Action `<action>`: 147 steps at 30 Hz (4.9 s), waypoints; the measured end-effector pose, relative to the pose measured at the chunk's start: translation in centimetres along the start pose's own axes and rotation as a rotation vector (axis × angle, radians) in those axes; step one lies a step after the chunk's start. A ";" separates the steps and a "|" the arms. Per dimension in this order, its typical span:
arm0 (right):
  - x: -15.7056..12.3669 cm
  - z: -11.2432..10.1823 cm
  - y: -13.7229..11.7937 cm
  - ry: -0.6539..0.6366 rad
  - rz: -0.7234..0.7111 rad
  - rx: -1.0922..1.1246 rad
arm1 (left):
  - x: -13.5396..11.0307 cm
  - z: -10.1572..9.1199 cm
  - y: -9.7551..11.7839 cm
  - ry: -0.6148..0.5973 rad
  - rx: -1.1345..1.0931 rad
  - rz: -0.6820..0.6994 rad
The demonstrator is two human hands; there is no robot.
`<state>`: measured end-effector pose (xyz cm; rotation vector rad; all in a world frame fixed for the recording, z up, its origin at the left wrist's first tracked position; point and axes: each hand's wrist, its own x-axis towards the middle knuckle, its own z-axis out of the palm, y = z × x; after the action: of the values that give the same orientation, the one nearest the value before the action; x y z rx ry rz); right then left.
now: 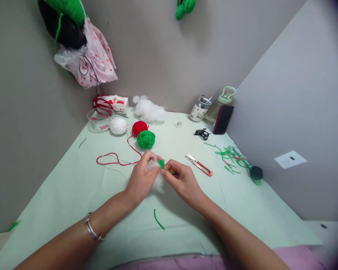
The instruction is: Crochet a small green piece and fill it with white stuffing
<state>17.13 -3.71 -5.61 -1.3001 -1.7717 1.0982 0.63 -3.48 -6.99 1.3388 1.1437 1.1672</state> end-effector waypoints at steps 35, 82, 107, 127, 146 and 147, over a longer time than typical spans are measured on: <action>0.8 -1.0 0.4 0.043 0.042 -0.027 | -0.1 -1.0 0.8 -0.189 -0.300 -0.241; -0.1 0.4 -0.4 -0.022 0.054 0.033 | -0.4 0.3 -1.1 0.006 -0.211 -0.129; -0.4 0.2 -0.1 -0.033 -0.168 -0.205 | 0.0 0.0 -1.6 0.099 -0.245 -0.121; 0.6 -0.3 0.5 -0.004 -0.051 -0.167 | -0.8 0.7 -1.7 0.034 -0.273 -0.192; -0.2 0.1 -1.0 -0.035 -0.139 -0.158 | -0.7 0.5 -0.8 -0.020 -0.342 -0.230; 0.0 0.2 -0.7 -0.005 -0.118 -0.146 | -0.8 0.5 -0.6 -0.032 -0.351 -0.231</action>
<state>16.72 -3.86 -5.03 -1.2598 -1.9370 0.9222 1.05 -4.27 -7.63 0.9291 0.9862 1.1112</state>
